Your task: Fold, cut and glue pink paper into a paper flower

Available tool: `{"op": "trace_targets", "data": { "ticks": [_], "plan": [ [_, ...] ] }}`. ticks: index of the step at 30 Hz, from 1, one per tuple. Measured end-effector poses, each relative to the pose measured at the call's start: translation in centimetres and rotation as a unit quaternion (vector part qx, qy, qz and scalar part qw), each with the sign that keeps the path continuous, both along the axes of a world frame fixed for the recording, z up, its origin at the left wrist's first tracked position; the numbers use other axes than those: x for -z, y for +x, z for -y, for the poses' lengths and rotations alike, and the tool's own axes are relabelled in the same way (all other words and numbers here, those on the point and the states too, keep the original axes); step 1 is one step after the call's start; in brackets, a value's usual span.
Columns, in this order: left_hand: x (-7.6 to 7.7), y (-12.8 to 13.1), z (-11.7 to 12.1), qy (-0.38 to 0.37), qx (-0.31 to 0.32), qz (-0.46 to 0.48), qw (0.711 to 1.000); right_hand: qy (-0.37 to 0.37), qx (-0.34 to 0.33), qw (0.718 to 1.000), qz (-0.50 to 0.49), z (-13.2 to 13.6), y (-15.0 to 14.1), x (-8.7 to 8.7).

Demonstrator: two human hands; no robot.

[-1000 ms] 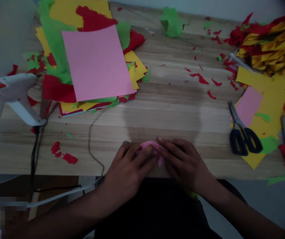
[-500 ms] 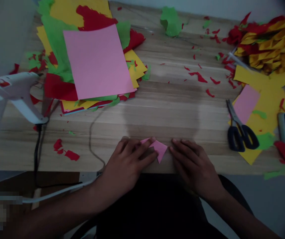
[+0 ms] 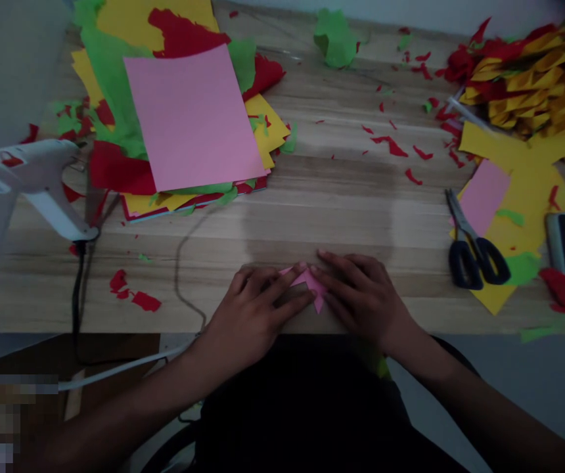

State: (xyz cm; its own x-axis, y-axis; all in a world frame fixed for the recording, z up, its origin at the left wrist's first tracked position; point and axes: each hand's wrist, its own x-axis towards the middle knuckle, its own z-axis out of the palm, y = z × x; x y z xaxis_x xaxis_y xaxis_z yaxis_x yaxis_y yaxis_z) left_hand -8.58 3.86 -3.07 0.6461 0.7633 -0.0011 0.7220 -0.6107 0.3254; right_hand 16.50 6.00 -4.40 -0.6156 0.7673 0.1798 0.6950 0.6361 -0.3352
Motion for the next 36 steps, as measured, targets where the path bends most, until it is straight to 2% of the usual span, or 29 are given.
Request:
{"op": "trace_targets", "data": {
  "ticks": [9,17,25,29,36],
  "plan": [
    [-0.2,0.5,-0.2,0.004,-0.003,-0.011,1.000,-0.002,-0.012,1.000,-0.010,0.5,0.2,0.5],
    [-0.3,0.9,0.6,0.024,-0.010,-0.009,1.000,-0.004,0.044,0.999,0.023,2.3,0.1,-0.7],
    [1.0,1.6,1.5,0.063,0.036,-0.034,0.997,-0.006,0.055,0.998,0.015,2.2,0.5,-0.7],
    [1.4,1.7,1.4,0.052,0.027,-0.031,0.998,-0.012,0.053,0.998,0.011,2.7,1.0,-0.6],
    [0.8,1.9,0.9,0.008,0.002,0.010,1.000,-0.018,0.060,0.998,-0.006,3.4,2.1,-0.6]
  ]
}}
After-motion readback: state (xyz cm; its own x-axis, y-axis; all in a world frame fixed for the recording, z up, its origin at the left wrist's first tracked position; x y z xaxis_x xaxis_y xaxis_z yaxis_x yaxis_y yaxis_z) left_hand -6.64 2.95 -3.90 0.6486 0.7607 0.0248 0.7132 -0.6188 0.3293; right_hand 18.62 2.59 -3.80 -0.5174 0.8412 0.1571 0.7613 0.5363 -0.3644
